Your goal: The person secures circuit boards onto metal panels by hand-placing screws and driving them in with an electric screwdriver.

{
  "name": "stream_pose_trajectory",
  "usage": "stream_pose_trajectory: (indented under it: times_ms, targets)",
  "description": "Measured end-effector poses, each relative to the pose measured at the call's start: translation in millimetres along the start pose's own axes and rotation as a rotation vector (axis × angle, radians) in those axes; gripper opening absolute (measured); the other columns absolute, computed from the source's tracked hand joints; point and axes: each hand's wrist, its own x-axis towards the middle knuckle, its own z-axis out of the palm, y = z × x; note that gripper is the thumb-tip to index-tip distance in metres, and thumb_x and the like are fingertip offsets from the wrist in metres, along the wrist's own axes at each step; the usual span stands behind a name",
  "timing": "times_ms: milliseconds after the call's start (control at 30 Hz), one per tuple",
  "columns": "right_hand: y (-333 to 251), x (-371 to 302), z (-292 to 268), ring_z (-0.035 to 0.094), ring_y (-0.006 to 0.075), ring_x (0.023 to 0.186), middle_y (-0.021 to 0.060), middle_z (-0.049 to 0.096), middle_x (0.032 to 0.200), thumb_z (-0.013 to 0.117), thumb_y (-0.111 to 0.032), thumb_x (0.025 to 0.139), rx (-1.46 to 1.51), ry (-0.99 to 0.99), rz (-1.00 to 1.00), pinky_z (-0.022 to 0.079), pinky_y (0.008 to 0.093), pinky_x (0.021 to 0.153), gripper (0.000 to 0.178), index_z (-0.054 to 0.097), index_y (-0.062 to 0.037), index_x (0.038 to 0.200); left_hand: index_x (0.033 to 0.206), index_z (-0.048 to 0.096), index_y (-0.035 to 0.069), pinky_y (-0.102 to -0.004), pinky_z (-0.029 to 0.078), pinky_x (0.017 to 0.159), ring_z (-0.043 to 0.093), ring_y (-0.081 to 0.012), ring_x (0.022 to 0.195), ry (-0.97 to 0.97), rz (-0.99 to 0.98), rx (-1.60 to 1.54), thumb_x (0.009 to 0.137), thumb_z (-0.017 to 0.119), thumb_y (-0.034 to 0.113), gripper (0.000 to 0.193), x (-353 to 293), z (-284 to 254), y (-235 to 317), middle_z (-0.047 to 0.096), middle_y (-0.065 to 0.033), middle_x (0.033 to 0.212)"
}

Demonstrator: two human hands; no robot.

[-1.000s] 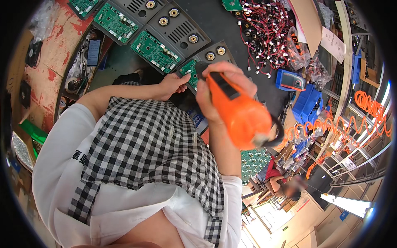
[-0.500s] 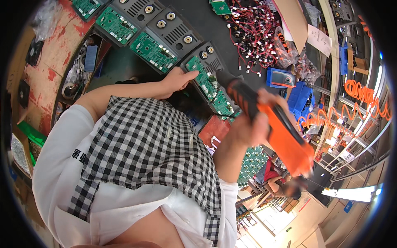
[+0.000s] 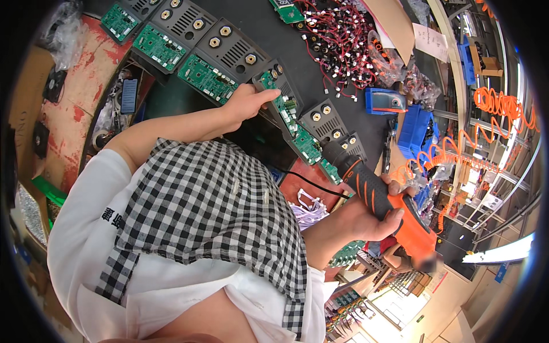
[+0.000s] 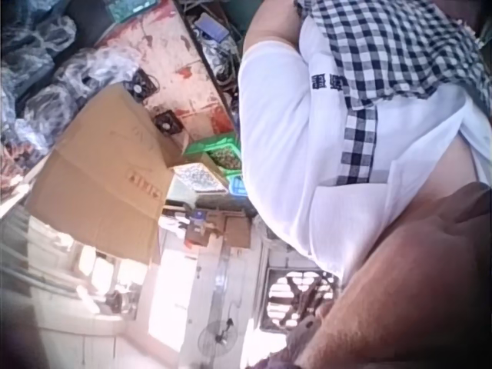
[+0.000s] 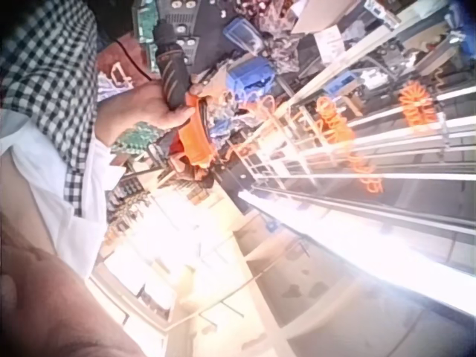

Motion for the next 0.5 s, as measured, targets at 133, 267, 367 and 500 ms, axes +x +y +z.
stream_pose_trajectory:
  times_ms: [133,267,367,500]
  targets:
    - [-1,-2,-3,0.047,0.0215,0.079,0.0100,0.047,0.077,0.057,-0.019,0.068,0.025,0.025,0.009,0.037,0.0331,0.081,0.038,0.041,-0.0025,0.098,0.075,0.059,0.002,-0.0230,0.036,0.054,0.044,-0.0078,0.058,0.006,0.008,-0.012,0.071,0.057,0.026,0.024,-4,3,3,0.054,-0.0005,0.065]
    - [-1,-5,-4,0.047,0.0215,0.079,0.0102,0.047,0.076,0.057,-0.019,0.068,0.019,0.022,0.008,0.037,0.0331,0.080,0.037,0.042,-0.0017,0.098,0.076,0.059,0.001,-0.0232,0.036,0.054,0.045,-0.0081,0.058,0.016,0.011,-0.010,0.071,0.057,0.027,0.026,-6,3,1,0.054,-0.0009,0.065]
    - [0,-3,-8,0.047,0.0211,0.078,0.0099,0.047,0.077,0.056,-0.019,0.069,0.017,0.053,-0.007,0.038,0.0331,0.079,0.036,0.042,-0.0009,0.098,0.075,0.058,0.001,-0.0231,0.035,0.052,0.045,-0.0083,0.058,0.024,0.003,-0.002,0.071,0.057,0.028,0.027,-4,3,-3,0.053,-0.0014,0.064]
    - [1,-5,-9,0.046,0.0210,0.076,0.0107,0.043,0.088,0.054,-0.013,0.068,0.084,0.068,-0.006,0.037,0.0380,0.077,0.036,0.039,0.0045,0.096,0.066,0.054,0.003,-0.0229,0.032,0.047,0.042,-0.0077,0.054,-0.054,-0.201,-0.022,0.072,0.054,0.030,0.027,0,-12,-17,0.048,-0.0018,0.059]
